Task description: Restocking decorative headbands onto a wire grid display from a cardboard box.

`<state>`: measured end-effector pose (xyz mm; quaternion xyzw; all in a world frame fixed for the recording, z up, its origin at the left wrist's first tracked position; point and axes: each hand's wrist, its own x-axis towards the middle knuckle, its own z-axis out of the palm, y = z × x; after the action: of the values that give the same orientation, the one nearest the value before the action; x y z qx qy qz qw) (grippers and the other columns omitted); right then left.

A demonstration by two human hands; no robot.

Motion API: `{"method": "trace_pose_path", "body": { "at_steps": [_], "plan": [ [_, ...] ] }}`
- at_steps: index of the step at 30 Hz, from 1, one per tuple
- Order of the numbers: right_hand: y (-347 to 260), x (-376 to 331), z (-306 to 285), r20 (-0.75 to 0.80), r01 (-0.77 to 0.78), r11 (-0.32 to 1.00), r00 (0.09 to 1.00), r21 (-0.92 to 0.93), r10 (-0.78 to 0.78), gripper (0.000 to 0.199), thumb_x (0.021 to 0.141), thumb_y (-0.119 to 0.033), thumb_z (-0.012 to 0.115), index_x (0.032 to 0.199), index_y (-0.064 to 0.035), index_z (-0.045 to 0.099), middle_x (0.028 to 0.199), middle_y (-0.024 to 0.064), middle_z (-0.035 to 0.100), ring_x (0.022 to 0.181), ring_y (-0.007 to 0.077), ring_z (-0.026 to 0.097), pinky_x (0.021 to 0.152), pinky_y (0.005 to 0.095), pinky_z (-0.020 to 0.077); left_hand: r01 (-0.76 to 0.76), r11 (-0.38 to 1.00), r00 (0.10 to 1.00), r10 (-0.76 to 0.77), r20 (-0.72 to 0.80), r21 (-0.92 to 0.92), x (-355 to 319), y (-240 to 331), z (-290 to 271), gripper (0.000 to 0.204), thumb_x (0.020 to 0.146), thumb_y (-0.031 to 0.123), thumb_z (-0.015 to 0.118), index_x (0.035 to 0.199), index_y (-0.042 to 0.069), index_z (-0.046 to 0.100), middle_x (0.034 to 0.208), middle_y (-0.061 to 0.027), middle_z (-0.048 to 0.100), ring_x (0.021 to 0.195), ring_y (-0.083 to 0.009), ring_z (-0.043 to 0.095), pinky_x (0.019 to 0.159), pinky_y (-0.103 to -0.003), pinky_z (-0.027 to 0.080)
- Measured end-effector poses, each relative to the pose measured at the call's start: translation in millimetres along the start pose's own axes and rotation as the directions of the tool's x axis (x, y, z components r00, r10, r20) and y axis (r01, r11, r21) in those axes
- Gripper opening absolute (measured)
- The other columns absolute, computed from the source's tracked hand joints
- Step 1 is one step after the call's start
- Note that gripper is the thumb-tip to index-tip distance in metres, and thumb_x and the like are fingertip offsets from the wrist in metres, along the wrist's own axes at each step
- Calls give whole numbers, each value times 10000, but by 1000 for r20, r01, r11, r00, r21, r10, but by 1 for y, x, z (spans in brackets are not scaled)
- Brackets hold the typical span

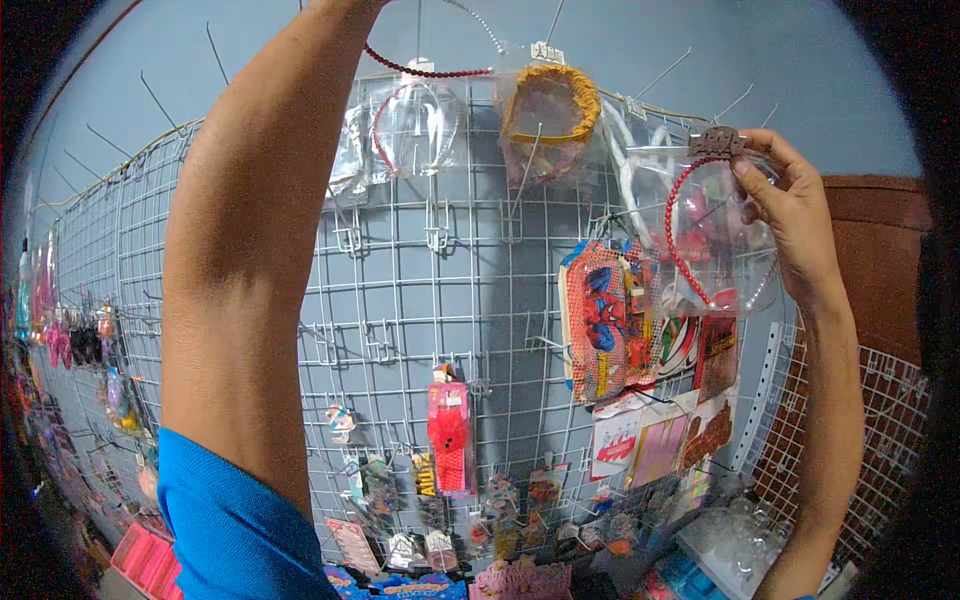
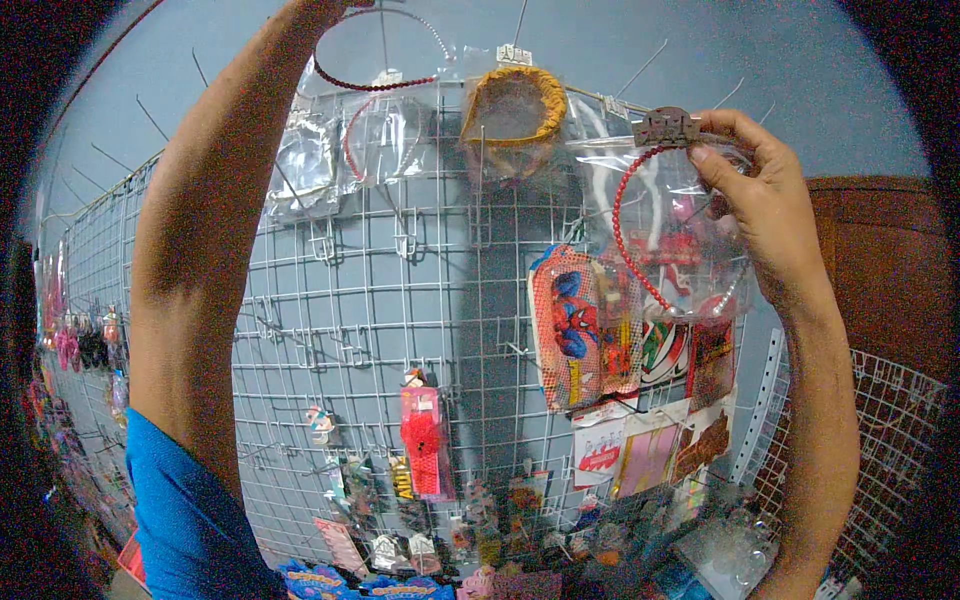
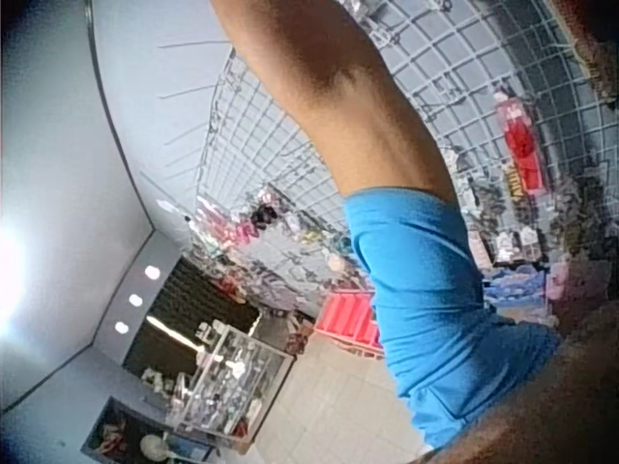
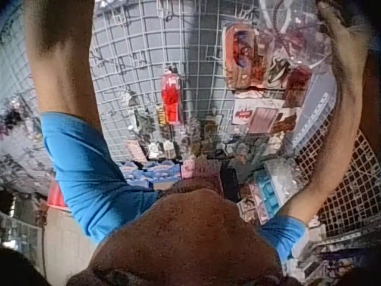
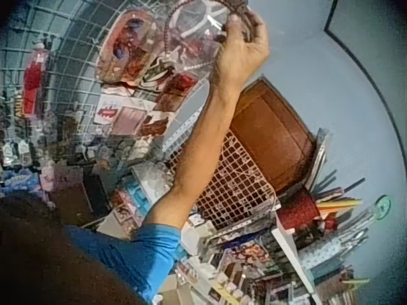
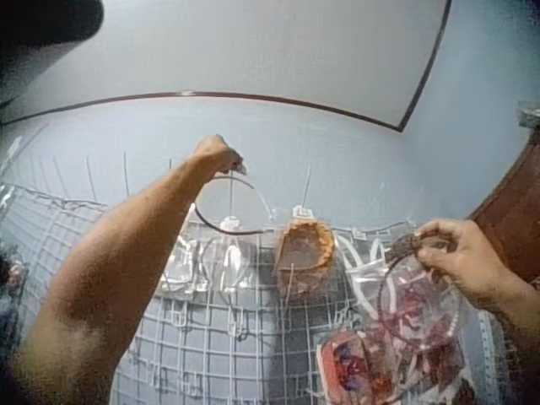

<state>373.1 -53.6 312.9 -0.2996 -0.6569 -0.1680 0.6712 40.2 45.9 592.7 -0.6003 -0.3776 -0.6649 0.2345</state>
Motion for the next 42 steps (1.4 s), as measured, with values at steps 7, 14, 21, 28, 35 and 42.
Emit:
{"method": "trace_pose_path", "body": {
  "at_steps": [7,14,21,28,35,42],
  "plan": [
    [-4,-3,-2,-7,9,999,1000,-44,-9,218,884,-142,631,1093,-82,628,748,-44,551,602,37,456,520,200,386,112,952,980,-58,192,-284,1,-10,-6,199,821,225,690,686,83,653,633,-46,599,543,-158,528,482,-336,424],
    [-16,-6,2,-22,-11,999,1000,-47,10,214,890,-142,626,1093,-72,628,820,-27,598,632,38,478,549,217,415,59,848,990,19,142,-527,33,-29,8,221,850,259,664,708,91,657,637,-41,600,528,-147,518,465,-321,392],
    [-17,-5,2,-12,-12,999,1000,-51,12,214,891,-141,629,1091,-65,627,809,-30,587,633,31,474,542,207,413,60,947,982,1,187,-317,24,-31,4,259,866,273,639,663,113,625,625,-42,593,524,-135,517,458,-311,405],
    [-17,-8,1,-22,-30,998,999,-52,29,209,889,-137,630,1084,-61,628,818,-31,590,630,25,468,536,204,410,215,858,941,-55,333,-466,-15,-23,-5,217,869,279,655,773,87,631,664,-22,593,575,-113,574,494,-301,473],
    [-29,-6,13,-34,-45,998,998,-34,44,237,889,-147,630,1104,-49,624,876,-13,616,634,32,471,536,213,416,-252,844,963,265,-40,-474,-22,-38,15,222,864,197,695,891,-22,673,714,-77,659,628,-141,622,562,-299,510],
    [-38,-2,23,-109,-19,1000,994,-23,16,270,868,-154,646,1116,-50,625,910,-3,630,690,53,502,585,221,422,-379,903,917,395,48,-203,-46,-48,25,291,836,283,716,899,0,691,813,-115,714,695,-195,671,641,-327,515]
  ]
}}
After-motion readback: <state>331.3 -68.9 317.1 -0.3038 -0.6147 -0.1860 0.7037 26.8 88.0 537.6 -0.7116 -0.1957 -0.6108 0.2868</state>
